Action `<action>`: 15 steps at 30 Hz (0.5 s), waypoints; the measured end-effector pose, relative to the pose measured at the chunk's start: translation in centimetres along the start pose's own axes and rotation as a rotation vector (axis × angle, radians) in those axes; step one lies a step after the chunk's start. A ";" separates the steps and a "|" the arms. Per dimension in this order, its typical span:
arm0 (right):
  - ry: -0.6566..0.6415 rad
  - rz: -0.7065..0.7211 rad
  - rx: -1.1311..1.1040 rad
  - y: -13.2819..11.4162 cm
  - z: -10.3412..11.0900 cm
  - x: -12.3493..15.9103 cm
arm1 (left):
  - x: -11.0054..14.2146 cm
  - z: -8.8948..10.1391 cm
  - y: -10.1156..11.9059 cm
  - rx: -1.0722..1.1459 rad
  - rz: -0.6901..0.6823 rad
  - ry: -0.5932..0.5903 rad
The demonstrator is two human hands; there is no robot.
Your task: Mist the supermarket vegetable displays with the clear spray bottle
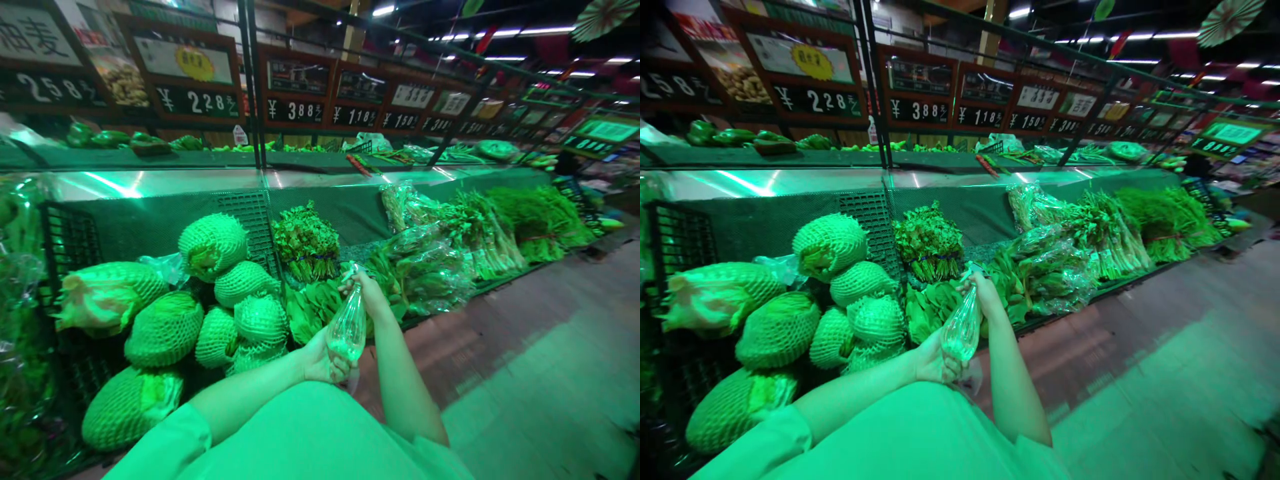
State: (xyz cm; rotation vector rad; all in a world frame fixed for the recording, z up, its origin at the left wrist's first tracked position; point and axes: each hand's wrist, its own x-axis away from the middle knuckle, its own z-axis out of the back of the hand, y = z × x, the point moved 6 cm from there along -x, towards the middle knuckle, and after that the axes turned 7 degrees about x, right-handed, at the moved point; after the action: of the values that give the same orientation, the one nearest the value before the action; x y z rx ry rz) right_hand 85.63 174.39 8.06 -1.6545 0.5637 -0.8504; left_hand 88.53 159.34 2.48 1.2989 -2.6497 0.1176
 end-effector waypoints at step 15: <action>-0.050 0.047 0.038 -2.5 -3.3 -2.9 | 1.6 -1.0 3.1 0.137 -0.009 0.003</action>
State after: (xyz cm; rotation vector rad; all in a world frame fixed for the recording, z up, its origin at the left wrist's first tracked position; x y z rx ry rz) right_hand 81.08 175.11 10.15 -1.6172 0.5465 -0.7794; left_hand 85.23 160.13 3.83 1.3494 -2.6738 0.3051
